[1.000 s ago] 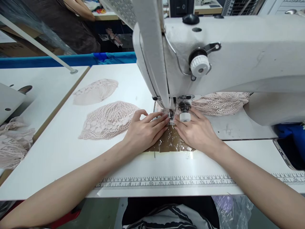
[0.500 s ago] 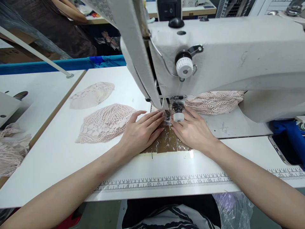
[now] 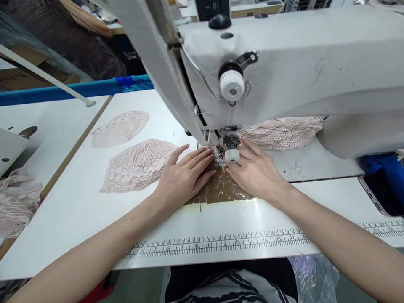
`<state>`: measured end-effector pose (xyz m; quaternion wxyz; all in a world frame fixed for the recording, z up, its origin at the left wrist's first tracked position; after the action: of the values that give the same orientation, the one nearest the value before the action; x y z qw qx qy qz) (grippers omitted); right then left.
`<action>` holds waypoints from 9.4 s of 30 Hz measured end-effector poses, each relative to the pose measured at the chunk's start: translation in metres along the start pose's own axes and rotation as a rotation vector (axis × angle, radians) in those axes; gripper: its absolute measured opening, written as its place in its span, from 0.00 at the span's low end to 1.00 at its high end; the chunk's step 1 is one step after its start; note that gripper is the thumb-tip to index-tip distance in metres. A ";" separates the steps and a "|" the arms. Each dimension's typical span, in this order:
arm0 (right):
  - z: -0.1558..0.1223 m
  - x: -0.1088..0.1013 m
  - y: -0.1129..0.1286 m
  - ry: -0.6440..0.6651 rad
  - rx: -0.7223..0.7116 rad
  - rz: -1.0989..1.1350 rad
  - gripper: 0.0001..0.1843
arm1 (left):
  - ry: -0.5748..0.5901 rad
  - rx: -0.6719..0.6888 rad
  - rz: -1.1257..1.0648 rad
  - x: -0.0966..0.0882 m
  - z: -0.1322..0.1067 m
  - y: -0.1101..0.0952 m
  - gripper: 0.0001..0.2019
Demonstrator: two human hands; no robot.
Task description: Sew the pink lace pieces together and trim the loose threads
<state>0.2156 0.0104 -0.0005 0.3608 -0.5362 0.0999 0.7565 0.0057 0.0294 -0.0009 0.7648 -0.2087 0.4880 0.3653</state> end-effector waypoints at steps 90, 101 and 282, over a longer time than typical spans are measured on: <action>0.001 -0.014 0.015 0.107 0.111 -0.002 0.21 | 0.109 0.136 -0.088 -0.009 -0.004 0.001 0.19; -0.006 -0.021 0.008 -0.065 -0.108 0.235 0.30 | -0.063 0.242 -0.219 -0.012 -0.010 -0.010 0.06; 0.001 -0.021 0.022 -0.237 0.283 0.749 0.06 | 0.110 -0.329 -0.874 -0.022 -0.006 -0.018 0.04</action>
<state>0.2041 -0.0136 0.0130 0.1397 -0.3173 0.3489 0.8707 0.0099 0.0060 0.0156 0.7769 -0.5318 0.3298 0.0700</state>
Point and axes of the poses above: each hand's wrist, its own z-axis towards the middle knuckle, its own x-axis out of the palm, y = z × x, the point moved 1 cm from there along z, towards the middle knuckle, and after that the axes turned 9 degrees about -x, right-handed, at the moved point
